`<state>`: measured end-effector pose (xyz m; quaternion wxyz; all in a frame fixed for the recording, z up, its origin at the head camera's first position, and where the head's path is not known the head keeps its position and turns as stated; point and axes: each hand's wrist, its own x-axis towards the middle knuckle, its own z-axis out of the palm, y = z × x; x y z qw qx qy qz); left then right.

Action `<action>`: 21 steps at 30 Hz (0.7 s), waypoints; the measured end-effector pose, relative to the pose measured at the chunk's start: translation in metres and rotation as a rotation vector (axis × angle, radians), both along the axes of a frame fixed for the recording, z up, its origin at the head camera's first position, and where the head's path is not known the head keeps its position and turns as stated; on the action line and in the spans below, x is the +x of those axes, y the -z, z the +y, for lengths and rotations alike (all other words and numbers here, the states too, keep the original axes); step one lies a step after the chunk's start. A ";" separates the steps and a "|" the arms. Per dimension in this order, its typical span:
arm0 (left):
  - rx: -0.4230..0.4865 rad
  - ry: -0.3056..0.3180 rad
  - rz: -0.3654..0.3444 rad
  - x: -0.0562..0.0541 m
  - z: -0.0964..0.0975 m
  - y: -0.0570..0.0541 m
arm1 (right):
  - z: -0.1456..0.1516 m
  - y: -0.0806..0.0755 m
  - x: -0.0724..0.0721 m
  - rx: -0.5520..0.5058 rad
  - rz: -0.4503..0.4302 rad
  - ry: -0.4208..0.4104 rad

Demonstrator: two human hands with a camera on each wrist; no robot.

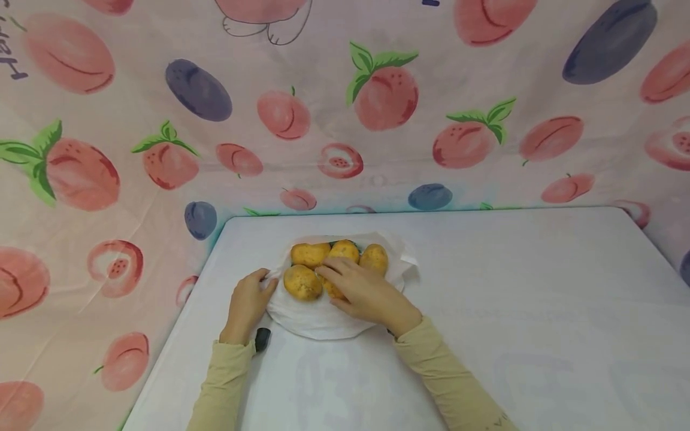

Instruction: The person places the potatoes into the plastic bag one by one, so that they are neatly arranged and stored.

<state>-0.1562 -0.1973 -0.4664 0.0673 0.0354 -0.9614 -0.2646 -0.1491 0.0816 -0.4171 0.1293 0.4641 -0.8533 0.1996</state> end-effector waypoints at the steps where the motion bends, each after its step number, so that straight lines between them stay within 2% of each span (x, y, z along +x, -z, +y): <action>1: 0.001 0.000 0.000 0.000 0.000 0.000 | -0.001 0.001 0.000 0.006 0.000 -0.003; 15: -0.001 0.001 -0.002 0.000 0.000 -0.001 | -0.008 0.015 -0.002 0.067 -0.025 -0.067; 21: -0.004 0.004 0.012 0.000 0.000 -0.001 | -0.010 0.020 -0.003 0.114 -0.034 -0.069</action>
